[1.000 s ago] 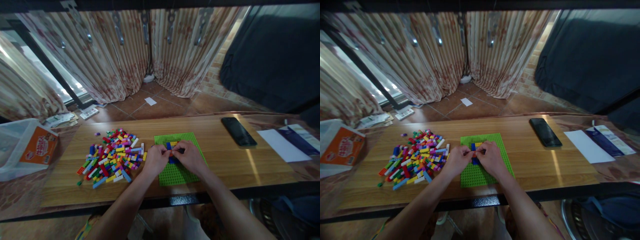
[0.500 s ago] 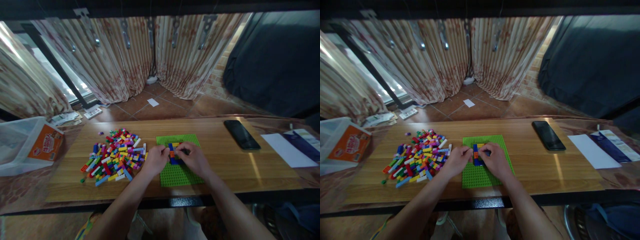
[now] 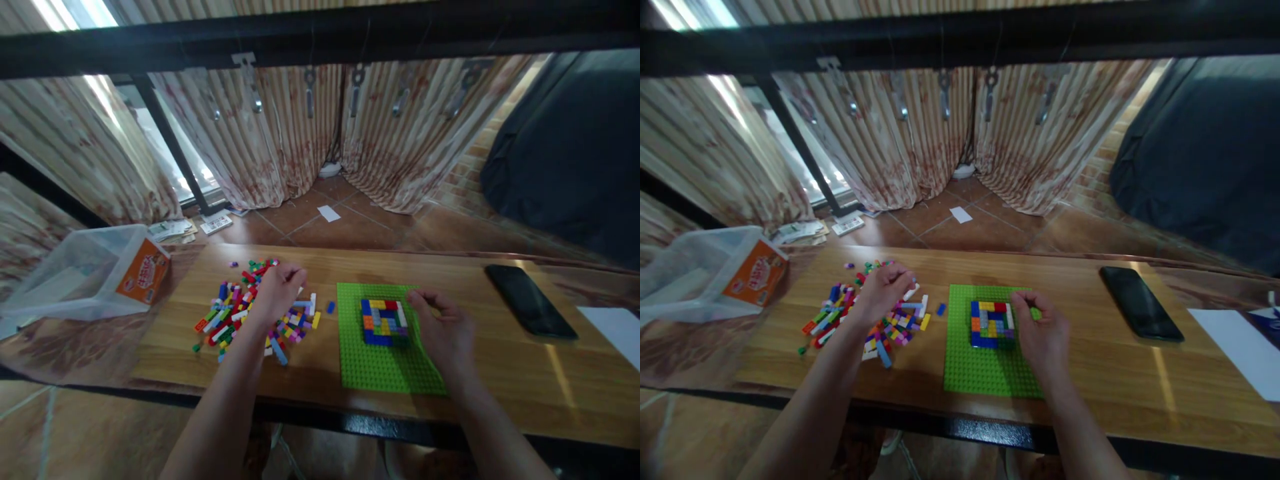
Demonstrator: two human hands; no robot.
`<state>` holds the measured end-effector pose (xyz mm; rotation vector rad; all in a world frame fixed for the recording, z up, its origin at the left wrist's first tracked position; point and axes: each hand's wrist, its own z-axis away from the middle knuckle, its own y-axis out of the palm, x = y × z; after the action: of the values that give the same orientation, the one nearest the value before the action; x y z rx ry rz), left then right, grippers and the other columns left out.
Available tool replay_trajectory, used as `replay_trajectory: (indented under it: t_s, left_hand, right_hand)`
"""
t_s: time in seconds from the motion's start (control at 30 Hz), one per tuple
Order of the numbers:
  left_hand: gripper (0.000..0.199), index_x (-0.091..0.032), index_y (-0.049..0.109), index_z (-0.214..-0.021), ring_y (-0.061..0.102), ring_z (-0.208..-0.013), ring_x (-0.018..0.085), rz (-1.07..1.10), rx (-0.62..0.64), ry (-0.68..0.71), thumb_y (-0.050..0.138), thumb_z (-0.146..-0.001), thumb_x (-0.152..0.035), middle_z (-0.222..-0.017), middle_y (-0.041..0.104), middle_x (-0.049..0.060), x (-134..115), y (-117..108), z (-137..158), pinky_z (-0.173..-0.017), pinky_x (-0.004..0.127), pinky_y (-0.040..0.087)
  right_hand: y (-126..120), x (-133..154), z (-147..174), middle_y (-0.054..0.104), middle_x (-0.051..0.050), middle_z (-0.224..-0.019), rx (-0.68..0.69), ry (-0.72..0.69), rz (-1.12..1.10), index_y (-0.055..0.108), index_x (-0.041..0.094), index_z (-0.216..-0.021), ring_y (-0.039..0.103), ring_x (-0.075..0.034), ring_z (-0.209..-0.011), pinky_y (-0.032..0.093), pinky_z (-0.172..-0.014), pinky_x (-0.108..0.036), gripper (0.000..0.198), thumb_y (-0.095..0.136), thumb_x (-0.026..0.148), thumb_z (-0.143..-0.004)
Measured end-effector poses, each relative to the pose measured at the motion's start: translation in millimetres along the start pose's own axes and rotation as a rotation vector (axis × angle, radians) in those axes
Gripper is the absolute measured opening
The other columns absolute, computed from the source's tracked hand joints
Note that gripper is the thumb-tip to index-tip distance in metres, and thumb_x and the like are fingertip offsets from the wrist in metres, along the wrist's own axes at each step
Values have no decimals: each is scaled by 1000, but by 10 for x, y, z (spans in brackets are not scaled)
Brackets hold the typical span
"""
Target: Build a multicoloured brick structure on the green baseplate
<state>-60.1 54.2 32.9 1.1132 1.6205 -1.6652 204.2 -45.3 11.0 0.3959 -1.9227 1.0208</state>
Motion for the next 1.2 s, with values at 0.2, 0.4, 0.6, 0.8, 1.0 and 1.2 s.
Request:
replay_trajectory:
  t_s: [0.2,0.4,0.6,0.8,1.0,1.2]
  left_hand:
    - [25,-15,67,-75,51,-53,11,-74,-326,-177,54,-78,-36,-63,65,0,358,-672,-50,-51,21,36]
    - [27,-14,72,-83,58,-59,15,-340,-466,-304,52,-80,-33,-74,71,5,572,-1118,96,-55,23,39]
    - [27,-16,73,-98,65,-76,17,-435,-332,-373,52,-82,-24,-89,75,6,557,-1131,129,-64,24,43]
    - [22,-16,73,-92,64,-77,19,-497,-307,-461,61,-77,-27,-86,74,8,649,-1176,164,-66,25,43]
    - [21,-18,72,-82,63,-72,20,-567,-170,-553,70,-70,-36,-71,70,6,647,-1159,178,-62,26,40]
    - [18,-16,72,-84,59,-62,17,-380,-197,-395,62,-73,-25,-70,69,3,569,-1164,151,-57,25,40]
  right_hand:
    - [-3,-24,0,74,-6,-79,12,40,106,70,21,-78,67,-25,-79,46,-69,-34,36,53,53,-81]
    - [-15,-15,15,75,-10,-81,41,71,167,72,20,-80,68,-29,-81,47,-69,-38,47,41,53,-85]
    - [32,-22,45,75,-8,-81,79,49,218,74,24,-79,67,-29,-75,45,-64,-39,47,39,55,-86]
    - [73,-106,37,75,-9,-85,121,42,253,75,24,-84,66,-29,-74,45,-63,-39,49,40,57,-86]
    - [78,-45,55,75,-9,-83,141,34,235,74,23,-82,67,-27,-74,46,-63,-37,48,41,57,-87]
    - [65,-14,41,74,-9,-79,77,1,143,73,19,-80,68,-25,-74,47,-64,-33,49,41,55,-88]
